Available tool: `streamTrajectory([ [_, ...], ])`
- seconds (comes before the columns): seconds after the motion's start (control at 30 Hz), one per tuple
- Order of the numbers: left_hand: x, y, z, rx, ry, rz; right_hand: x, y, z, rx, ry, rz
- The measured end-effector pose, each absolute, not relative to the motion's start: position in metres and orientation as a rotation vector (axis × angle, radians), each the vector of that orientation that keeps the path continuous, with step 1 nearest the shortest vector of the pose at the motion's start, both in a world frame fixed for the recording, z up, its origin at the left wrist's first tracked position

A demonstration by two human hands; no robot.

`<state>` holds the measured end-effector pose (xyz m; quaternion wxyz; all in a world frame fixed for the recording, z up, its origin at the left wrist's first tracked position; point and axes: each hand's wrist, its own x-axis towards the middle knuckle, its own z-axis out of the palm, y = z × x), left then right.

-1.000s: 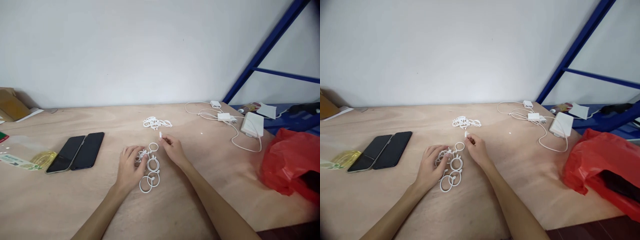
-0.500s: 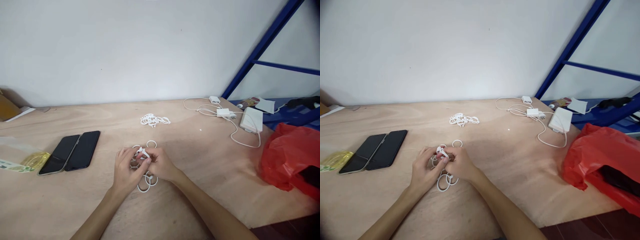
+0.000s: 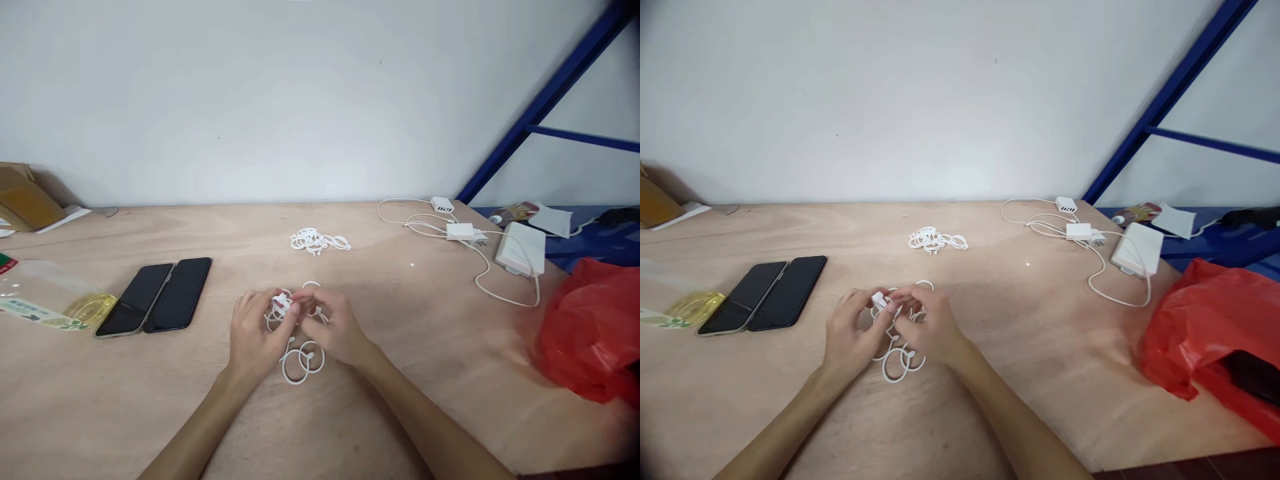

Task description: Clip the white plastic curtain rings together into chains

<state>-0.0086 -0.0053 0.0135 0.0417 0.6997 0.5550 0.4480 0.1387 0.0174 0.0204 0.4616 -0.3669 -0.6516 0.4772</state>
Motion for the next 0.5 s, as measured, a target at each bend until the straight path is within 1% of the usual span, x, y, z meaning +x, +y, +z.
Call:
streamTrajectory([
  [0.13,-0.0078,-0.0061,0.0146,2.236,1.683,1.285,0.1399,0.0214,0.0243,-0.881,-1.341,1.429],
  [0.3,-0.0045,-0.0074,0.0112,2.301,1.605,1.205,0.1378,0.0224,0.0247,-0.811,-1.294,1.641],
  [0.5,-0.0047,-0.0085,0.0104,2.328,1.544,1.365,0.1423,0.0251,0.0288,-0.725,-0.967,1.912],
])
